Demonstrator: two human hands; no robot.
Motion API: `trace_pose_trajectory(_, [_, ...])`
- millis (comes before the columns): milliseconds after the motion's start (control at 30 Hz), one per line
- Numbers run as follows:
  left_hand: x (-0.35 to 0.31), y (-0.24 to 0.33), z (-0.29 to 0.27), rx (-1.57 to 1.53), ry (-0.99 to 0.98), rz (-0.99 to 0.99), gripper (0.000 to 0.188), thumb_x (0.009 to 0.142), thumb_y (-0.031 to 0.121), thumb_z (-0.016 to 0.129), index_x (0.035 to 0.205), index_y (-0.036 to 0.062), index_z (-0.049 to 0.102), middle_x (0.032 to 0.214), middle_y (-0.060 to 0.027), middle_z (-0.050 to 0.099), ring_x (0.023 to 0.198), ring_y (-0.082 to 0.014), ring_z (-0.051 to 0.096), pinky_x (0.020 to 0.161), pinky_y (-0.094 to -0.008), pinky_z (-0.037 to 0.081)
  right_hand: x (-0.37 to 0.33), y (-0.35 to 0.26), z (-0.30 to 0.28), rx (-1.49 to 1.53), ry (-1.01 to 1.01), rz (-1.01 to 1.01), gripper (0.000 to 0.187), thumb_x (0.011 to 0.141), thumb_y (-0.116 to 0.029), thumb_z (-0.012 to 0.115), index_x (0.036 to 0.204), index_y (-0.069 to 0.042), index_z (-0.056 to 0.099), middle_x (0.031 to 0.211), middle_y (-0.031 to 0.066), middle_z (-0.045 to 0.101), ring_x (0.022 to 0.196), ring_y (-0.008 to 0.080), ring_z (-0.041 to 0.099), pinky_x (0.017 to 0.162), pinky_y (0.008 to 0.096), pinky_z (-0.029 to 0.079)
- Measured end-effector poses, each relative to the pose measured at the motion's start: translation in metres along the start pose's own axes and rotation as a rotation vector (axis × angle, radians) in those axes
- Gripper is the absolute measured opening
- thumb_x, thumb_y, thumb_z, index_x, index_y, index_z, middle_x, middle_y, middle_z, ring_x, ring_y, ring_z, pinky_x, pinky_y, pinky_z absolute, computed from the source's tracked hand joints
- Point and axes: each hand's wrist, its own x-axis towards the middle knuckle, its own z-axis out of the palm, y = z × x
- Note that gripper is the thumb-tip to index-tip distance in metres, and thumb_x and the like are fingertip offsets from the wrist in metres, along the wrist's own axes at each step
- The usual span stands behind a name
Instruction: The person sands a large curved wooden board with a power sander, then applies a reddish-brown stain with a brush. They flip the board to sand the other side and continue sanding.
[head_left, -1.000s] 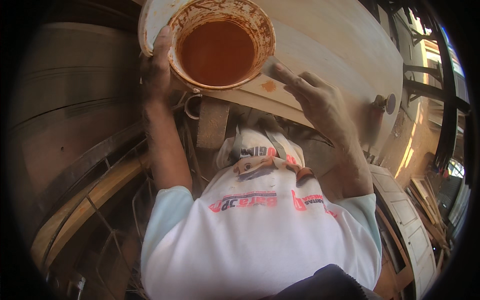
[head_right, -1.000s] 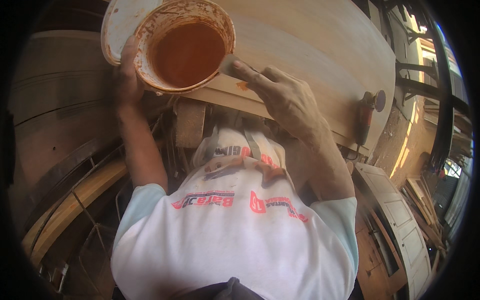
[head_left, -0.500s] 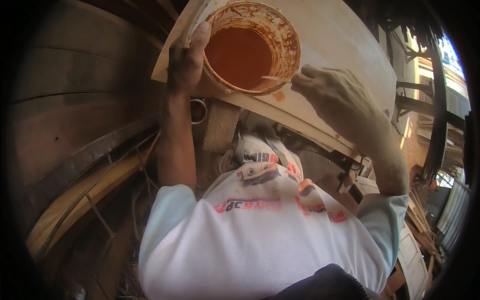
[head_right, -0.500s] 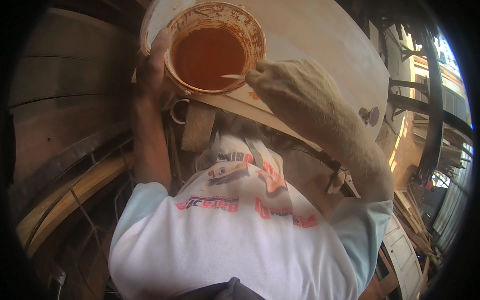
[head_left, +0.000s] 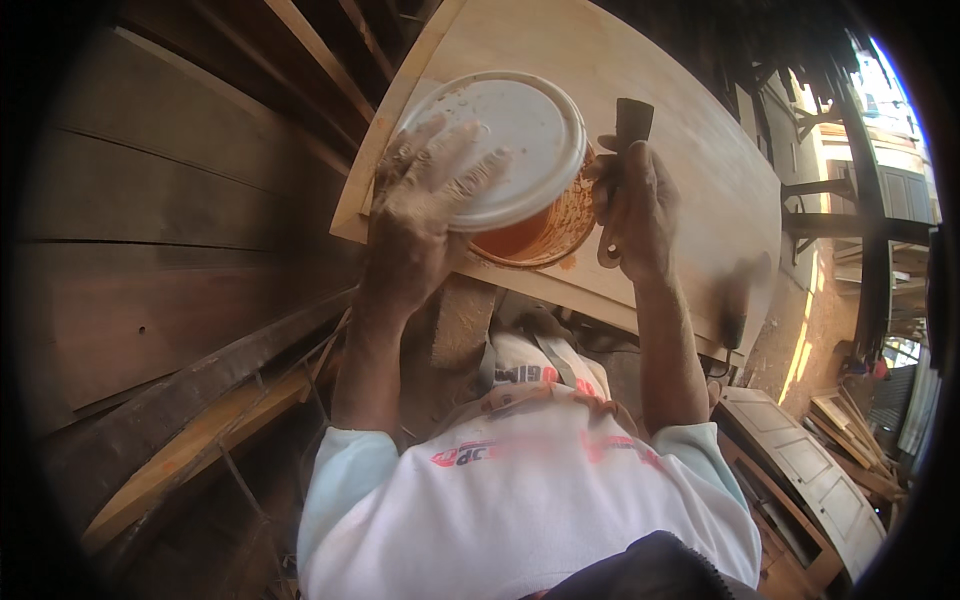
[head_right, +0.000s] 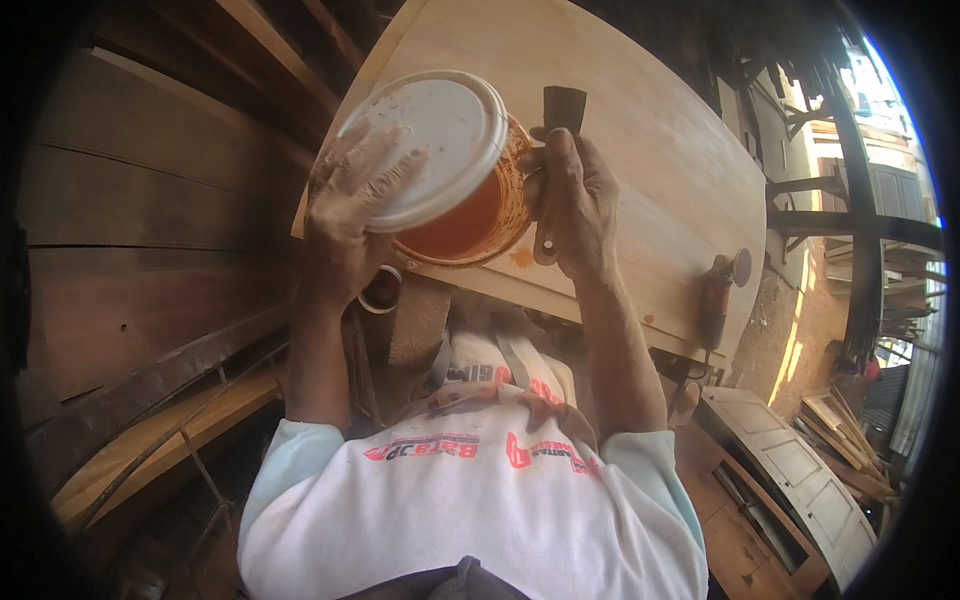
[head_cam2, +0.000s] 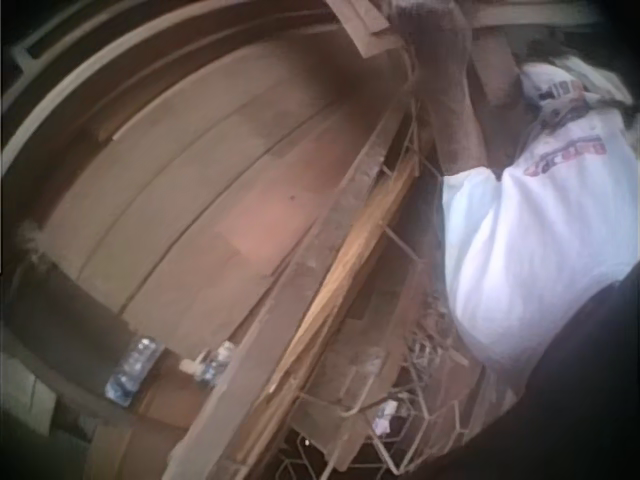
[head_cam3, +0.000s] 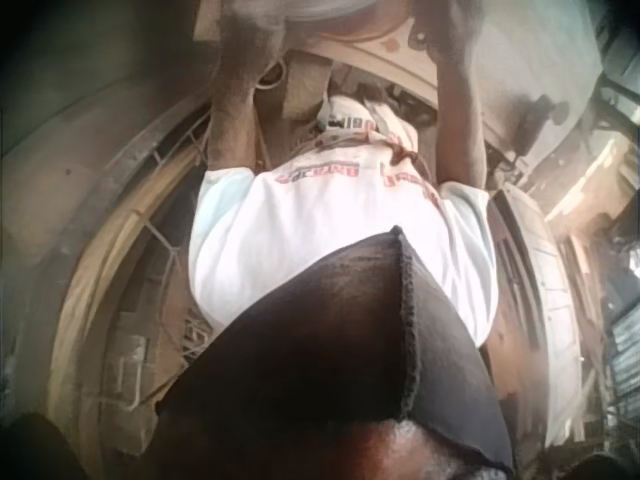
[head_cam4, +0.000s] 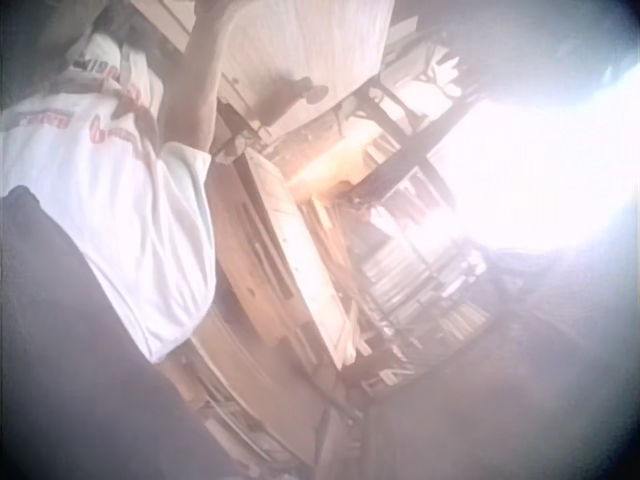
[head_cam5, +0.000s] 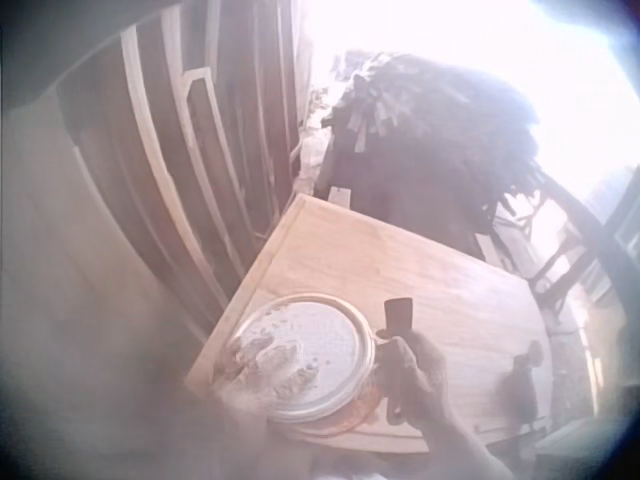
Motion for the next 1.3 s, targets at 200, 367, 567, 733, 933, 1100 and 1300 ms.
trace_pose_trajectory(200, [-0.004,0.027,0.006,0.004,-0.208,0.117,0.060,0.078,0.044,0.082,0.132,0.0185,0.071,0.144,-0.0113,0.061,0.139,-0.0323,0.051,0.122,-0.0535,0.030,-0.009,0.000,0.002,-0.215,0.137,-0.014,0.025,0.100,-0.018,0.067,0.116,0.001,0.066,0.087,0.0023,0.066,0.068,0.0079,0.058,0.059,0.0254,0.049])
trace_pose_trajectory(367, [0.008,0.009,0.017,-0.052,0.116,-0.070,0.056,0.094,0.044,0.072,0.136,0.0078,0.065,0.136,-0.0213,0.063,0.129,-0.0419,0.058,0.117,-0.0554,0.035,-0.018,0.017,-0.013,-0.323,0.160,-0.110,0.022,0.100,-0.012,0.063,0.117,0.002,0.067,0.087,0.0028,0.066,0.069,0.0077,0.058,0.061,0.0261,0.049])
trace_pose_trajectory(567, [0.025,-0.019,0.027,-0.659,-0.032,-0.428,0.043,0.108,0.028,0.047,0.138,-0.0013,0.058,0.126,-0.0245,0.066,0.118,-0.0378,0.064,0.099,-0.0413,0.052,-0.024,0.011,-0.012,-0.397,0.217,0.091,0.023,0.099,-0.014,0.065,0.116,0.002,0.067,0.080,0.0024,0.065,0.063,0.0063,0.058,0.053,0.0247,0.046])
trace_pose_trajectory(733, [0.036,-0.016,0.032,-0.617,-0.037,-0.469,0.039,0.107,0.022,0.044,0.135,-0.0015,0.060,0.121,-0.0232,0.069,0.115,-0.0342,0.067,0.097,-0.0424,0.053,-0.024,0.004,-0.014,-0.370,0.228,0.170,0.023,0.099,-0.017,0.068,0.113,0.001,0.067,0.073,0.0023,0.064,0.057,0.0065,0.057,0.043,0.0227,0.042])
trace_pose_trajectory(933, [0.046,-0.023,0.026,-0.598,-0.095,-0.488,0.035,0.106,0.020,0.047,0.130,0.0024,0.065,0.110,-0.0207,0.073,0.102,-0.0332,0.072,0.090,-0.0429,0.055,-0.026,0.013,-0.015,-0.377,0.212,0.126,0.021,0.100,-0.015,0.067,0.111,0.002,0.067,0.071,0.0028,0.064,0.054,0.0071,0.057,0.041,0.0232,0.041])
trace_pose_trajectory(1100, [0.060,-0.017,0.011,-0.519,-0.205,-0.586,0.033,0.104,0.017,0.054,0.129,0.0027,0.069,0.112,-0.0117,0.075,0.100,-0.0156,0.069,0.090,-0.0324,0.054,-0.037,0.017,-0.007,-0.251,0.207,0.151,0.020,0.100,-0.011,0.066,0.115,0.002,0.066,0.078,0.0035,0.067,0.059,0.0064,0.058,0.049,0.0235,0.046])
trace_pose_trajectory(1300, [0.055,-0.022,0.015,-0.532,-0.213,-0.604,0.033,0.103,0.016,0.054,0.130,0.0016,0.068,0.116,-0.0123,0.074,0.104,-0.0177,0.069,0.092,-0.0326,0.054,-0.037,0.028,-0.007,-0.073,0.192,0.191,0.027,0.100,-0.014,0.068,0.121,0.002,0.063,0.086,0.0024,0.066,0.061,0.0049,0.057,0.052,0.0225,0.046])
